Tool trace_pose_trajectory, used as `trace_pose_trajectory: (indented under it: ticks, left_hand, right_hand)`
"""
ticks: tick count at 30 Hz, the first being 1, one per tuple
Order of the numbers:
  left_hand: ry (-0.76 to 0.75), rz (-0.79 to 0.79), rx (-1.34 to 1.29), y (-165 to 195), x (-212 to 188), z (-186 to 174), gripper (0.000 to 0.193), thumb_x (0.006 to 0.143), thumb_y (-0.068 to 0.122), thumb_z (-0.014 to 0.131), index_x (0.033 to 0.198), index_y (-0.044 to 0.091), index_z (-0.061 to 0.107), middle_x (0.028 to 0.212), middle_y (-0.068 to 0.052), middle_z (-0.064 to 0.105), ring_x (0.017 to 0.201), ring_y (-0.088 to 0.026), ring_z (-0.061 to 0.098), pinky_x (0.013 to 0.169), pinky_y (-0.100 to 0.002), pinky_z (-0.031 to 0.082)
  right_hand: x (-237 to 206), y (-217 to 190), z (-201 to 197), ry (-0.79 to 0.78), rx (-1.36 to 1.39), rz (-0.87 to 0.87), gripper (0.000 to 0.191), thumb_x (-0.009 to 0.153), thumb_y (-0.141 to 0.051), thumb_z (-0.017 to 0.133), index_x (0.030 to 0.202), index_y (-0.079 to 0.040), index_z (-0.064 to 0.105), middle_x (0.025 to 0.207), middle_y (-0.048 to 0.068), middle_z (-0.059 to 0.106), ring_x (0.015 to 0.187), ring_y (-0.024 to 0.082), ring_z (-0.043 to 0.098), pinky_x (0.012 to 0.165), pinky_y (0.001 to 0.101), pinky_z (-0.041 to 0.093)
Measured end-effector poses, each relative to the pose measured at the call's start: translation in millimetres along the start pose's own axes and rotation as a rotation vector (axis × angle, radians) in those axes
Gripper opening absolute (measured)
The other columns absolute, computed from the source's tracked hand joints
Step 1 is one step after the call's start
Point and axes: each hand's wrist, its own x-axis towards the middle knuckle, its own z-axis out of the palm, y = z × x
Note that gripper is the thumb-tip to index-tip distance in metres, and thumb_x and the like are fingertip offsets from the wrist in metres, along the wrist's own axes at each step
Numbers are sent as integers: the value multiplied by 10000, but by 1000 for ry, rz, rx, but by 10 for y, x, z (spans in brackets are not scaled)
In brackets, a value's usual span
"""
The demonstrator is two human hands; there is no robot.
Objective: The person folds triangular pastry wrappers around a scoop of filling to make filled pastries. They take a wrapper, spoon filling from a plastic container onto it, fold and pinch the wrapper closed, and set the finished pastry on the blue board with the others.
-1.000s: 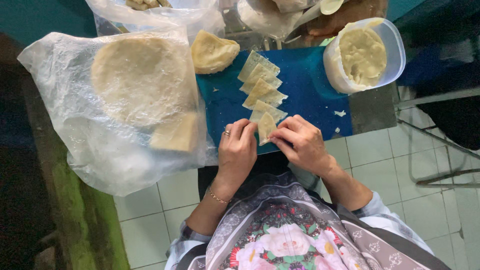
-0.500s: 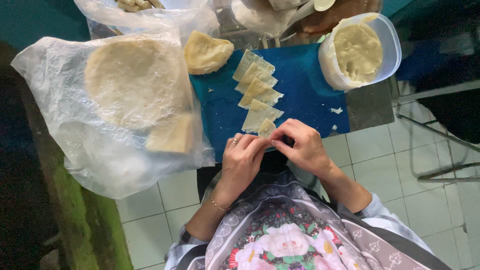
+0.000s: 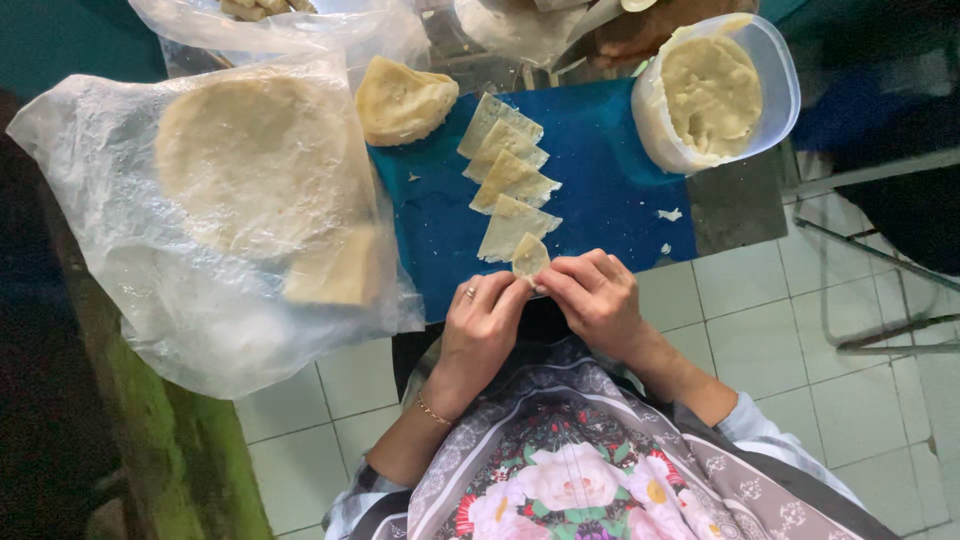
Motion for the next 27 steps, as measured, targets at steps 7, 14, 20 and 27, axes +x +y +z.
trace_pose_trajectory:
  ticks: [7, 14, 20, 27]
  left_hand:
    - [-26, -77, 59, 105, 80, -75, 68, 910, 140, 745, 947, 112, 696, 900, -29, 628, 831, -242, 616, 777, -396, 451]
    - [-29, -208, 22, 106, 164, -43, 93, 877, 128, 745, 910, 115, 658, 865, -30, 625, 812, -251, 630, 732, -410, 422]
    - [32, -208, 34, 101, 127, 6, 133, 893, 112, 741, 984, 108, 643, 910, -31, 650, 855, -240, 647, 757, -397, 437]
    - [59, -60, 54, 49, 62, -18, 127, 893, 140, 761, 992, 114, 686, 941, -23, 653, 850, -229, 630, 785, -384, 445]
  right_hand:
    - [66, -66, -122, -103, 159, 188, 108, 851, -136, 798, 929, -99, 733, 912, 51, 647, 841, 263, 612, 712, 376, 500]
    - [90, -52, -87, -107, 298, 332, 99, 860, -99, 784, 922, -82, 710, 914, 38, 688, 839, 250, 646, 722, 358, 516]
    - [-35, 11, -12, 33, 41, -12, 196, 836, -103, 828, 1013, -84, 748, 998, 40, 698, 862, 255, 649, 747, 378, 511]
    - [-38, 27, 25, 66, 17, 19, 211, 829, -164, 839, 1018, -121, 756, 994, 23, 652, 918, 247, 613, 796, 392, 502]
